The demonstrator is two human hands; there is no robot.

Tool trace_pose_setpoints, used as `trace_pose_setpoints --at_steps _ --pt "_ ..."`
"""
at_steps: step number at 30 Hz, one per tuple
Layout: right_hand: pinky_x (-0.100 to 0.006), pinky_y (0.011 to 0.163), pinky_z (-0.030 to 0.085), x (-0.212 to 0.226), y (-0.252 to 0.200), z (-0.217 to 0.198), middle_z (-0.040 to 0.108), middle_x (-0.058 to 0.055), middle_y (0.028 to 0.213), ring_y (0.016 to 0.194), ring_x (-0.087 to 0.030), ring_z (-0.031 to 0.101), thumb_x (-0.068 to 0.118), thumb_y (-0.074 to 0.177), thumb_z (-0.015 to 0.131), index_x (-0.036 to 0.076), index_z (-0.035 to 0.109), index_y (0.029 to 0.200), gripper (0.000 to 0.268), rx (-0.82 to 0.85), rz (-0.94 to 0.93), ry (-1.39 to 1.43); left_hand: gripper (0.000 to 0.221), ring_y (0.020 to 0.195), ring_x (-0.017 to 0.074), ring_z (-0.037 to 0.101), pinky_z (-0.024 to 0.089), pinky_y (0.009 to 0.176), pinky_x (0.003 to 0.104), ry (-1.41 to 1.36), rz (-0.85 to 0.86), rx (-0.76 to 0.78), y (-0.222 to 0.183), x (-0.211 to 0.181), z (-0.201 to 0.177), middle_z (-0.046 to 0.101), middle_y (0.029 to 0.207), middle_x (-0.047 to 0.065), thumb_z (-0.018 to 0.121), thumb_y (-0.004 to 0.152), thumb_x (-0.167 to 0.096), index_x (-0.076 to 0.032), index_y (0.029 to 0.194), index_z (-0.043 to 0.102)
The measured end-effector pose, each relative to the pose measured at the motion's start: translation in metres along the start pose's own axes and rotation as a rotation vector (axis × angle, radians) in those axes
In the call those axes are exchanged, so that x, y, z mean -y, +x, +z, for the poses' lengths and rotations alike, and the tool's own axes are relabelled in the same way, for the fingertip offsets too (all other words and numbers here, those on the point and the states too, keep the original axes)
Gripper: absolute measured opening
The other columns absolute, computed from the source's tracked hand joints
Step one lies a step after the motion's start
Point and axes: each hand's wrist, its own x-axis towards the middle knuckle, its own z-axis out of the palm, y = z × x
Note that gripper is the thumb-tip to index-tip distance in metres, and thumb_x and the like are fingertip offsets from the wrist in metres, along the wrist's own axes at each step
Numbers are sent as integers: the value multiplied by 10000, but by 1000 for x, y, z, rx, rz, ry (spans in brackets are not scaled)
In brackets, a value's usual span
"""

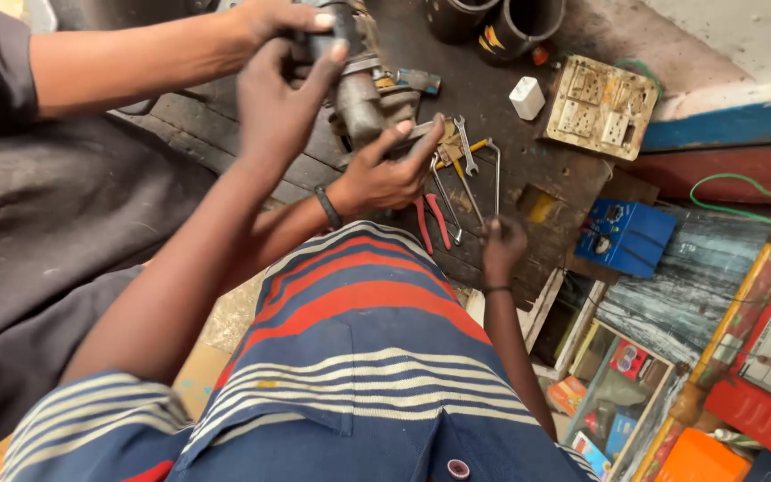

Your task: Disassembling and inspecting a motorcycle starter motor on a workbench using various tools.

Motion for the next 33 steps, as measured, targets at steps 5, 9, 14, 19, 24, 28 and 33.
trace_pose_setpoints --at_steps 5,9,14,19,24,28,33 --pt "-409 790 521 71 37 72 692 -174 967 868 -278 657 90 984 700 -3 684 1075 131 73 -364 -400 520 1202 163 586 434 1051 284 1383 891 -160 -25 -38 25 651 1322 47 607 1053 -404 -96 1471 594" --pt "-509 857 487 91 63 119 636 -279 1074 994 -469 607 102 804 795 -37 621 1107 375 18 -605 -840 498 1160 210 592 436 1028 318 1554 951 -189 -31 -41 22 653 1265 70 633 1034 -393 -130 1457 616" --pt "-508 939 472 39 98 122 629 -276 1140 1085 -470 585 24 831 735 -21 599 1168 367 85 -507 -835 428 1114 227 633 518 943 332 857 881 66 58 52 -12 653 1222 79 698 975 -303 -92 1341 628" --pt "-494 963 495 60 74 99 662 -256 1126 1086 -451 618 -49 876 675 -12 628 1098 230 153 -614 -751 353 1067 263 659 565 854 348 -49 894 246 97 84 -49 647 1158 113 769 885 -244 -51 1128 602" --pt "-307 504 451 105 22 65 648 -114 848 597 -151 578 51 971 682 5 627 1103 150 113 -43 -93 271 876 284 653 537 761 399 36 908 363 107 86 -39 625 913 92 769 984 -257 -52 1012 595" --pt "-222 391 361 249 -79 56 650 -60 822 516 -67 535 59 992 629 41 585 1099 117 165 46 252 365 864 274 676 540 722 408 82 900 242 112 61 -65 642 958 85 851 822 -310 -98 1007 617" --pt "-218 430 394 338 -135 77 707 -103 840 543 -76 565 51 1020 640 -14 645 1161 155 298 -224 42 663 820 364 703 554 699 469 41 523 634 114 58 -72 703 812 147 991 383 -358 -50 889 694"
